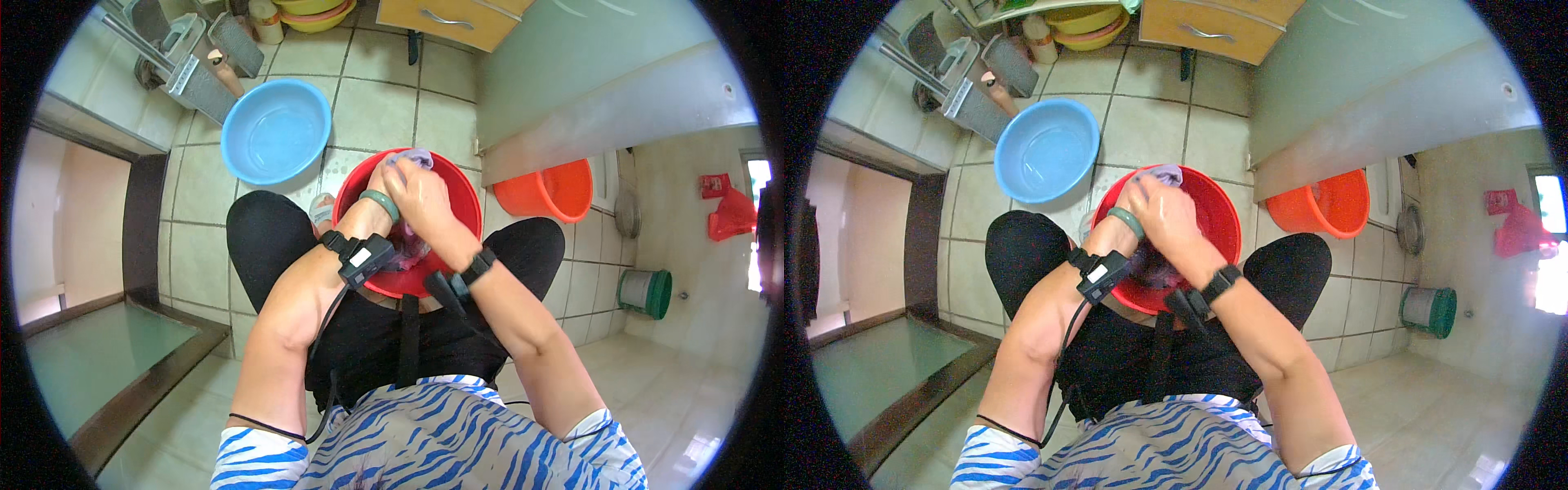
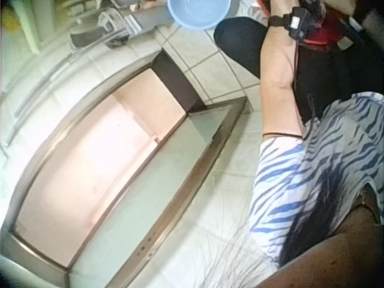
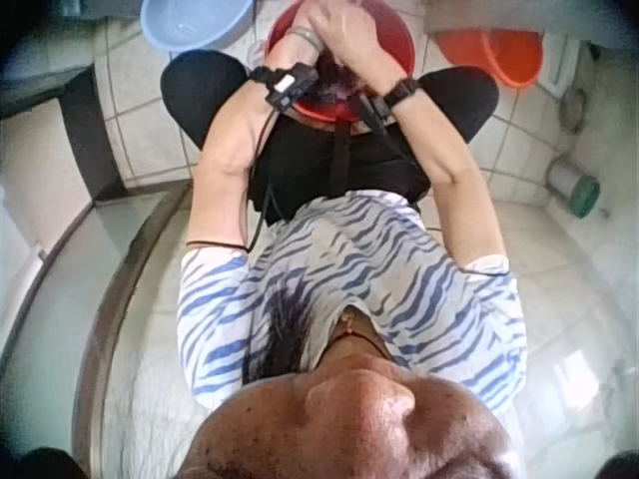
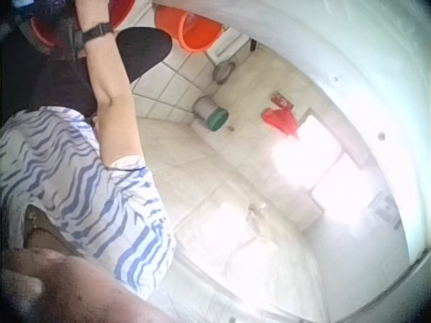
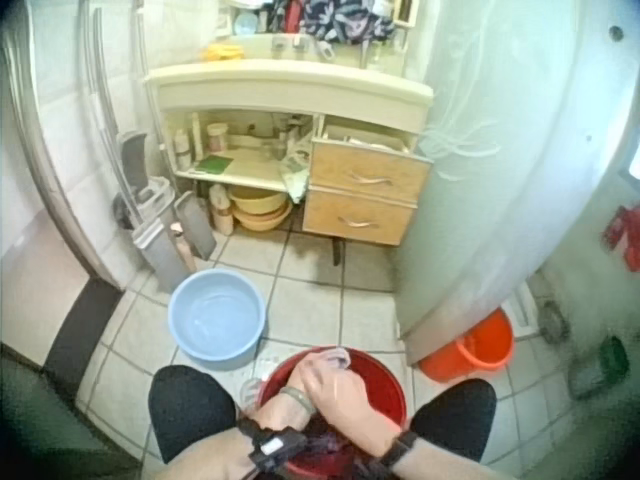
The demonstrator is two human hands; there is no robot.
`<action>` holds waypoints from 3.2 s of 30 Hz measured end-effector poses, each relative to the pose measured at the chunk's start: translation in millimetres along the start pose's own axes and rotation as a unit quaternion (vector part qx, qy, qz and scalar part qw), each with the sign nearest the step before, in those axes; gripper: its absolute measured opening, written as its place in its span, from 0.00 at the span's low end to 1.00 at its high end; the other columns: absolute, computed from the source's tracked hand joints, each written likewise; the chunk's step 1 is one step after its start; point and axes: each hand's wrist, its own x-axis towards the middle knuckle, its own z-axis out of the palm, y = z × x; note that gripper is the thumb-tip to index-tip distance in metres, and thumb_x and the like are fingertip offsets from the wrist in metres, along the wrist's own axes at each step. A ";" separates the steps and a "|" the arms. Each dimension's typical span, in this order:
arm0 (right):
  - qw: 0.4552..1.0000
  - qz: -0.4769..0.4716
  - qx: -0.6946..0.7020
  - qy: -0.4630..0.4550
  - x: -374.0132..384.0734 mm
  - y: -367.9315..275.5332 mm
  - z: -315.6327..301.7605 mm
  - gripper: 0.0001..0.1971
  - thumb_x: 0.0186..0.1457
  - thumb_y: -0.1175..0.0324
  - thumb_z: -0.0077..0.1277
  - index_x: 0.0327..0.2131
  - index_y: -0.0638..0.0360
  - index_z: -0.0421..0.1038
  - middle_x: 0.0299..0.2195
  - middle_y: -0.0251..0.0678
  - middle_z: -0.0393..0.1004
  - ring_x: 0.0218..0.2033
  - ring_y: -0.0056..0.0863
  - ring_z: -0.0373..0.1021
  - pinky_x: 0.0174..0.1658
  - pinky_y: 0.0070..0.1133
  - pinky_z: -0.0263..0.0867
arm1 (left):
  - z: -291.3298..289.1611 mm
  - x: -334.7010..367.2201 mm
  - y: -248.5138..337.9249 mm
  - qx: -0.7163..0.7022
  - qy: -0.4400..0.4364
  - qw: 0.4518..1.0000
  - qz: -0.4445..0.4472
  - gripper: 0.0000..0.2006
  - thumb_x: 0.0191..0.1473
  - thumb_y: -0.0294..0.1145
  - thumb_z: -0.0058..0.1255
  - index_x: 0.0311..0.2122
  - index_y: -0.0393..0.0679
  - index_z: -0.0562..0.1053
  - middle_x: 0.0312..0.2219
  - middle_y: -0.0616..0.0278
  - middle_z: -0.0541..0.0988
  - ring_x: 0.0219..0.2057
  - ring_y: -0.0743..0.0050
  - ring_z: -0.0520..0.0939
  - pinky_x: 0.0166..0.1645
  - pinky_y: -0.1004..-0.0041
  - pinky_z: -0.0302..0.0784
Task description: The person washes laundry by hand in a bucket, scrubbing, squeezing, and wringing out pieces of clothing.
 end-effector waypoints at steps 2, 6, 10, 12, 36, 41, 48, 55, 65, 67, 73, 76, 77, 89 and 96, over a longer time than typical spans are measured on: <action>1.000 -0.011 0.012 -0.021 -8.6 3.5 3.4 0.16 0.52 0.55 0.38 0.28 0.57 0.68 0.23 0.51 0.71 0.27 0.49 0.69 0.31 0.39 0.65 | -8.8 1.0 3.0 -0.024 -0.054 0.998 -0.002 0.12 0.52 0.43 0.39 0.27 0.48 0.70 0.22 0.64 0.74 0.26 0.66 0.74 0.34 0.65 0.71; 0.965 -0.101 -0.239 0.024 30.2 87.2 -5.9 0.18 0.53 0.55 0.38 0.26 0.62 0.68 0.27 0.51 0.71 0.31 0.47 0.69 0.33 0.38 0.64 | 47.6 -5.8 -11.1 -0.009 0.026 0.998 -0.061 0.12 0.53 0.37 0.36 0.30 0.43 0.71 0.25 0.61 0.77 0.27 0.68 0.78 0.35 0.66 0.75; 0.996 0.088 -0.013 0.004 39.9 121.0 -23.4 0.18 0.52 0.55 0.43 0.32 0.62 0.69 0.32 0.50 0.72 0.35 0.45 0.68 0.39 0.32 0.64 | 58.1 -25.6 3.9 0.077 0.043 0.995 -0.054 0.13 0.53 0.36 0.37 0.34 0.40 0.72 0.28 0.58 0.77 0.31 0.70 0.78 0.39 0.70 0.73; 0.981 0.152 0.118 0.023 39.1 131.0 -41.3 0.20 0.50 0.54 0.47 0.39 0.62 0.69 0.30 0.45 0.73 0.33 0.35 0.69 0.40 0.25 0.63 | 43.3 -18.6 14.5 0.449 -0.013 0.892 -0.042 0.18 0.48 0.38 0.44 0.41 0.36 0.68 0.35 0.52 0.75 0.37 0.66 0.76 0.42 0.72 0.71; 0.969 -0.048 -0.106 -0.219 -21.9 55.6 -145.2 0.20 0.41 0.65 0.56 0.40 0.59 0.67 0.34 0.29 0.65 0.39 0.24 0.63 0.43 0.23 0.59 | 82.5 -53.1 35.9 0.209 -0.175 0.962 0.012 0.20 0.49 0.36 0.54 0.45 0.37 0.68 0.36 0.62 0.75 0.39 0.74 0.75 0.47 0.73 0.68; 0.967 0.056 0.186 -0.165 -12.1 96.3 -110.5 0.14 0.45 0.66 0.51 0.36 0.62 0.67 0.28 0.31 0.67 0.32 0.23 0.64 0.36 0.21 0.61 | 73.8 -39.6 25.2 0.172 -0.140 0.973 0.069 0.19 0.51 0.40 0.50 0.44 0.37 0.68 0.37 0.58 0.75 0.39 0.69 0.76 0.47 0.68 0.70; 0.976 0.048 0.212 -0.015 1.8 65.8 -46.6 0.18 0.45 0.70 0.44 0.42 0.62 0.62 0.33 0.35 0.67 0.34 0.21 0.64 0.38 0.18 0.62 | 57.9 -22.7 9.7 0.024 -0.056 0.998 -0.024 0.23 0.51 0.53 0.44 0.38 0.39 0.70 0.37 0.54 0.76 0.39 0.62 0.76 0.48 0.61 0.69; 0.988 -0.059 -0.143 0.022 22.4 86.6 -1.8 0.17 0.51 0.55 0.38 0.27 0.59 0.69 0.26 0.50 0.71 0.27 0.47 0.69 0.31 0.36 0.65 | 54.4 -6.3 -19.8 -0.077 0.037 0.995 -0.054 0.11 0.53 0.40 0.39 0.31 0.46 0.70 0.25 0.62 0.76 0.27 0.65 0.77 0.35 0.64 0.73; 0.997 -0.065 -0.032 0.009 -7.3 41.2 8.1 0.14 0.50 0.59 0.39 0.22 0.59 0.67 0.20 0.48 0.69 0.23 0.48 0.68 0.29 0.38 0.64 | -15.8 12.6 -21.2 0.022 0.067 0.997 0.005 0.12 0.52 0.41 0.39 0.27 0.46 0.70 0.25 0.63 0.75 0.28 0.66 0.76 0.38 0.64 0.72; 0.995 -0.009 -0.103 -0.012 10.8 66.9 -7.4 0.15 0.53 0.58 0.38 0.26 0.61 0.68 0.24 0.54 0.68 0.28 0.51 0.67 0.31 0.39 0.62 | 33.1 -0.7 -32.6 -0.057 0.070 0.994 -0.055 0.12 0.53 0.39 0.36 0.27 0.46 0.70 0.24 0.61 0.77 0.27 0.66 0.77 0.36 0.65 0.74; 0.998 -0.022 -0.026 -0.048 0.2 36.8 -0.3 0.15 0.51 0.58 0.37 0.26 0.60 0.69 0.22 0.50 0.71 0.25 0.48 0.69 0.28 0.37 0.65 | -13.1 2.1 -5.1 -0.003 0.016 1.000 -0.026 0.11 0.52 0.38 0.37 0.25 0.46 0.69 0.22 0.61 0.76 0.27 0.67 0.77 0.35 0.67 0.73; 0.998 -0.013 0.036 -0.048 -18.1 30.9 -5.4 0.17 0.54 0.57 0.36 0.25 0.62 0.66 0.26 0.54 0.68 0.30 0.52 0.66 0.33 0.38 0.62 | 19.7 -5.0 -12.3 0.076 0.132 0.987 -0.052 0.10 0.51 0.37 0.39 0.23 0.47 0.68 0.20 0.63 0.73 0.27 0.70 0.76 0.32 0.68 0.72; 0.999 -0.018 -0.018 -0.029 -12.6 53.0 -4.8 0.17 0.54 0.57 0.36 0.27 0.63 0.66 0.26 0.54 0.69 0.30 0.52 0.66 0.33 0.38 0.62 | 46.4 -14.1 -18.9 0.035 0.123 0.991 -0.046 0.09 0.51 0.36 0.40 0.23 0.47 0.67 0.20 0.64 0.73 0.26 0.71 0.76 0.30 0.69 0.72; 0.961 0.191 0.136 -0.150 12.6 104.9 -59.6 0.20 0.49 0.53 0.48 0.31 0.64 0.70 0.26 0.38 0.72 0.29 0.23 0.66 0.36 0.21 0.63 | 59.0 -37.5 -6.5 0.754 0.053 0.646 0.106 0.39 0.37 0.36 0.54 0.55 0.38 0.50 0.44 0.44 0.68 0.47 0.57 0.70 0.51 0.67 0.64; 0.886 0.188 0.387 -0.175 25.8 75.9 -72.9 0.15 0.55 0.56 0.45 0.36 0.58 0.66 0.30 0.28 0.69 0.31 0.16 0.65 0.35 0.15 0.61 | 64.8 -35.6 6.1 0.696 -0.060 0.715 0.037 0.16 0.48 0.36 0.49 0.41 0.38 0.71 0.31 0.59 0.76 0.31 0.77 0.76 0.38 0.78 0.71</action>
